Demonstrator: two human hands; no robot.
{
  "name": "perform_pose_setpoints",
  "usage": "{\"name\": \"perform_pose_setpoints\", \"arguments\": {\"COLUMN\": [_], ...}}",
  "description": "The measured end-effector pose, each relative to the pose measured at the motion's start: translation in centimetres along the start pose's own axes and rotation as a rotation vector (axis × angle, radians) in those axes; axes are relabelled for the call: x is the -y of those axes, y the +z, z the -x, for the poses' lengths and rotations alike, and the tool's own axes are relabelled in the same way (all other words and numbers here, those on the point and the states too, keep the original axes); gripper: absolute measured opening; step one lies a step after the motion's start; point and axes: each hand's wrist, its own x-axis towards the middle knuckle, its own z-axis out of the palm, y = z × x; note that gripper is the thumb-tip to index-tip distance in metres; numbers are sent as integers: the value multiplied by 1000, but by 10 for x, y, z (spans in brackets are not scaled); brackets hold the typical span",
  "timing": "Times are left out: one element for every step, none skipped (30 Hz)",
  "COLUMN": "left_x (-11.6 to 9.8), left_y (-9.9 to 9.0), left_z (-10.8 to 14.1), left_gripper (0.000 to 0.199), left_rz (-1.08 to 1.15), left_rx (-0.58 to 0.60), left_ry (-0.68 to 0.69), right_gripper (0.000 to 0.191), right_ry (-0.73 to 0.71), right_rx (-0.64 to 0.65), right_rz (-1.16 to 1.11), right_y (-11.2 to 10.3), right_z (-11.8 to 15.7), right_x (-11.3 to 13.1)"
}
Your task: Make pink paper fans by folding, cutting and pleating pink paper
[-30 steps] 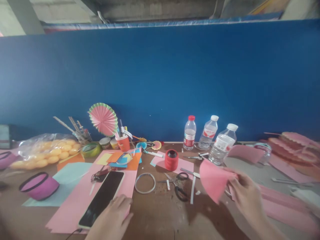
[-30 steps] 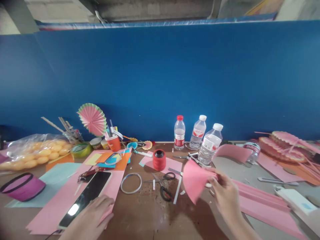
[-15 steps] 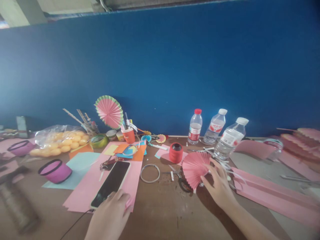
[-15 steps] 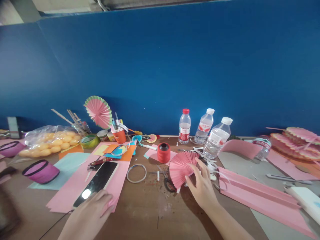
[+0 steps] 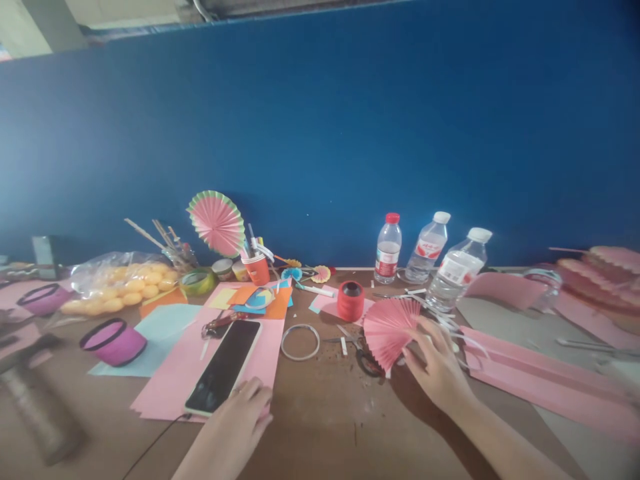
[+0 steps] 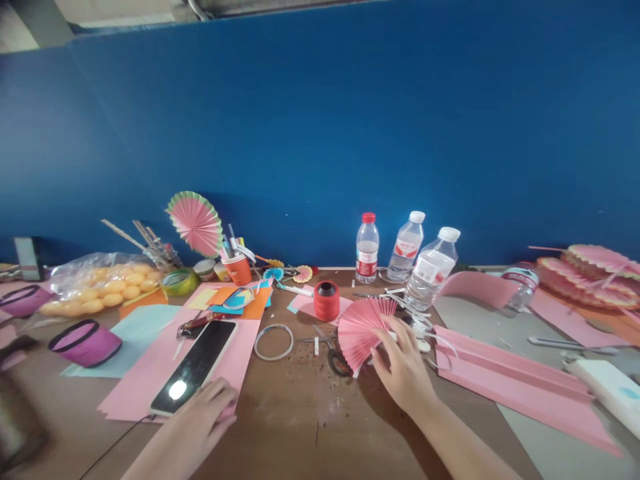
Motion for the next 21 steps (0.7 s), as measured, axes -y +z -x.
{"name": "perform_pose_setpoints", "arguments": {"left_x": [3, 6, 10, 13, 15, 17, 18, 18, 18, 18, 19, 21, 23, 27, 31, 35, 39, 42, 45, 45, 45], "left_y": [1, 1, 1, 2, 1, 1, 1, 0, -1, -2, -2, -2, -2, -2, -2, -1, -1, 0, 0, 0, 0], "left_z": [-1, -1, -2, -2, -3, -3, -2, -2, -1, 0, 1, 1, 2, 3, 3, 3, 3, 4, 4, 5, 6], "left_gripper": [20, 18, 17, 17, 18, 17, 18, 19, 21, 23, 24, 24, 24, 24, 24, 24, 25, 25, 25, 26, 26], "left_rz": [32, 65, 94, 119, 138, 145, 141, 125, 101, 73, 46, 25, 13, 3, -3, -9, -14, -19, -22, -23, -22], "left_rx": [-8, -16, -20, -23, -23, -19, -14, -13, -20, -36, -62, -93, -124, -158, -191, -223, -252, -278, -298, -310, -317], "left_ry": [2, 0, -3, -2, 2, 8, 17, 23, 27, 26, 26, 28, 35, 47, 61, 76, 90, 102, 109, 106, 94], "right_gripper": [24, 23, 24, 25, 26, 28, 29, 29, 28, 26, 21, 17, 14, 13, 13, 15, 21, 24, 22, 17, 12], "right_ry": [-48, -97, -146, -201, -259, -326, -385, -423, -449, -467, -509, -542, -570, -596, -618, -639, -653, -690, -720, -748, -776], "right_rx": [9, 26, 59, 103, 141, 195, 252, 285, 325, 342, 365, 412, 454, 476, 488, 486, 487, 493, 495, 497, 499], "right_rz": [-10, -26, -51, -87, -132, -188, -253, -329, -377, -407, -417, -399, -375, -369, -371, -371, -352, -326, -314, -298, -288], "right_y": [-2, -4, -5, -6, -6, -5, -2, 2, 8, 15, 23, 32, 42, 51, 61, 70, 78, 85, 92, 97, 100], "right_z": [-1, -2, -3, -4, -5, -7, -8, -10, -11, -13, -16, -19, -22, -26, -30, -34, -38, -41, -44, -46, -48], "right_x": [6, 13, 22, 32, 43, 55, 69, 82, 96, 110, 123, 136, 148, 159, 169, 177, 184, 190, 194, 197, 199]}}
